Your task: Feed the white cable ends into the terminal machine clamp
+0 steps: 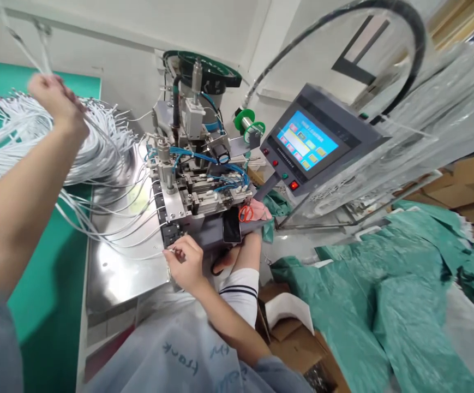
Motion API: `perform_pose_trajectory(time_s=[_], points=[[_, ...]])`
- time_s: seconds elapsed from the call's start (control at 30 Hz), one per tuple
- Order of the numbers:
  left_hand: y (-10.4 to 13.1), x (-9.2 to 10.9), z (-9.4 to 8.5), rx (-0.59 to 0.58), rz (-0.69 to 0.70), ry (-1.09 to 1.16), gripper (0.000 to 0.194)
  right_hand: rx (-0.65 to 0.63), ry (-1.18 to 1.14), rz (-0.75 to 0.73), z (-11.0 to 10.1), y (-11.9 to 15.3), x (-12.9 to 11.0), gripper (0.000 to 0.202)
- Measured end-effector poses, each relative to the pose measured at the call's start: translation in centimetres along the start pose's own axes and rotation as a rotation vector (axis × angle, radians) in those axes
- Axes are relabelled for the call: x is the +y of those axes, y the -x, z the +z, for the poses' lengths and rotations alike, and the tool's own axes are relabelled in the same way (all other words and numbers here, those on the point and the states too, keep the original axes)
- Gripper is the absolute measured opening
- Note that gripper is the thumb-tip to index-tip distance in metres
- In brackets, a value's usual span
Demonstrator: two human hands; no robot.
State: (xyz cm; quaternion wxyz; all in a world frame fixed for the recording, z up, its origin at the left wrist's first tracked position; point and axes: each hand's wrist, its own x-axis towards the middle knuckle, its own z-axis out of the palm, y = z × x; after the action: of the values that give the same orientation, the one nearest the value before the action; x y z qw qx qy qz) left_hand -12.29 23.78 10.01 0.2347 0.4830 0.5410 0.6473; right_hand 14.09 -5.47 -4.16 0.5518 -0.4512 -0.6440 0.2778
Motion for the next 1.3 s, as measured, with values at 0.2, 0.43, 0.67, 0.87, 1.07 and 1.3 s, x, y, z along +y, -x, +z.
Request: perform_pose_trajectory(time_s=[0.2,0.43,0.67,0.87,1.07,1.3], points=[[2.8,5.6,-0.8,0.096,0.111,0.173,0.026,0.005,-0.009,0.012,-0.3,-0.5,-0.4,0.006],[6.6,5.6,-3.3,-0.328,0.038,0.091,0.038,-0.003,0.01,0.016,-0.3,-0.8,-0.5,0.006],[11.6,6.5,-3.4,-0.696,-0.05,0.159,0.036,-0.064,0.069,0.093,-0.4,-1.1,-1.0,0.009],[12.9,7.9,-3.5,-0.874,0.05,-0.064,0.038,-0.62,0.165,0.048,-2.1,1.4,-5.4,0.005],[12.8,8.2,-3.2,-1.029,0.1,-0.125,0.04,-0.844,0.234,0.041,-5.3,-4.4,-9.3,0.027],[13.1,8.1,-3.1,-1.213,0.14,-0.218,0.037,0.029,0.194,0.046,-4.4,-14.9,-9.6,0.014]])
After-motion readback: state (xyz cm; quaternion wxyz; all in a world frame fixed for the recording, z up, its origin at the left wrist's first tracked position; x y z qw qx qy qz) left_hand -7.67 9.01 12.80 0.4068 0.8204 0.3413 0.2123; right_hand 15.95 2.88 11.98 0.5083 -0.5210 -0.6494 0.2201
